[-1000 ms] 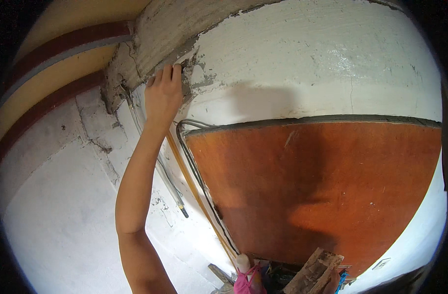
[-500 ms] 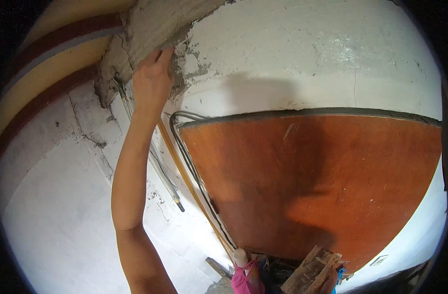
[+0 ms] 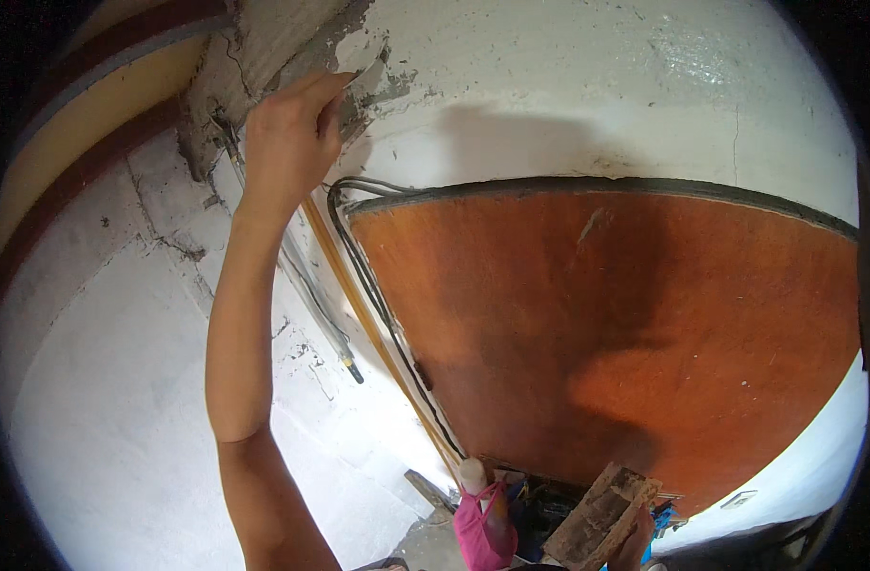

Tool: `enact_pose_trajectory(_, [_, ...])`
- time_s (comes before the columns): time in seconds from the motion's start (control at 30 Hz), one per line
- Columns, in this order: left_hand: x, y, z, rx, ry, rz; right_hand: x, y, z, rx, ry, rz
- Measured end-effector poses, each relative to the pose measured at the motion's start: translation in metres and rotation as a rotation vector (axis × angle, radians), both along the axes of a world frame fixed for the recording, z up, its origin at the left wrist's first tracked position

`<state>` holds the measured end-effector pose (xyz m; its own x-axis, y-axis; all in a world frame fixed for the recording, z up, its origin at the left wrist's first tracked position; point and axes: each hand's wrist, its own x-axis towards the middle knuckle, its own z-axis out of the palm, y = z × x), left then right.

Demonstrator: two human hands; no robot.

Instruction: The recorder applies putty to a gap or hole in a wall/ceiling corner using a putty knife and a hawk.

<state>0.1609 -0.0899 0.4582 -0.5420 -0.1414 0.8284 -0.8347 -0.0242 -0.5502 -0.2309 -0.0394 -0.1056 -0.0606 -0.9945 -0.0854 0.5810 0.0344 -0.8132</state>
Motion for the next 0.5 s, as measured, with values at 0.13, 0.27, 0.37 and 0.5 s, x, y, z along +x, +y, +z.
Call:
enact_pose_trajectory(0.13, [0.004,0.018,0.012,-0.041,0.034,0.067,0.0,0.002,0.036,0.343,-1.135,0.139])
enact_pose_trajectory(0.27, [0.008,0.006,0.03,-0.206,-0.011,0.113,0.019,0.009,0.041,0.024,-0.109,0.014])
enact_pose_trajectory(0.37, [-0.001,-0.014,0.003,-0.109,-0.006,0.149,0.014,0.011,0.035,-0.01,-0.13,0.07])
enact_pose_trajectory(0.5, [0.011,-0.003,-0.011,-0.134,-0.098,0.066,-0.012,0.007,0.032,0.392,-1.06,0.205])
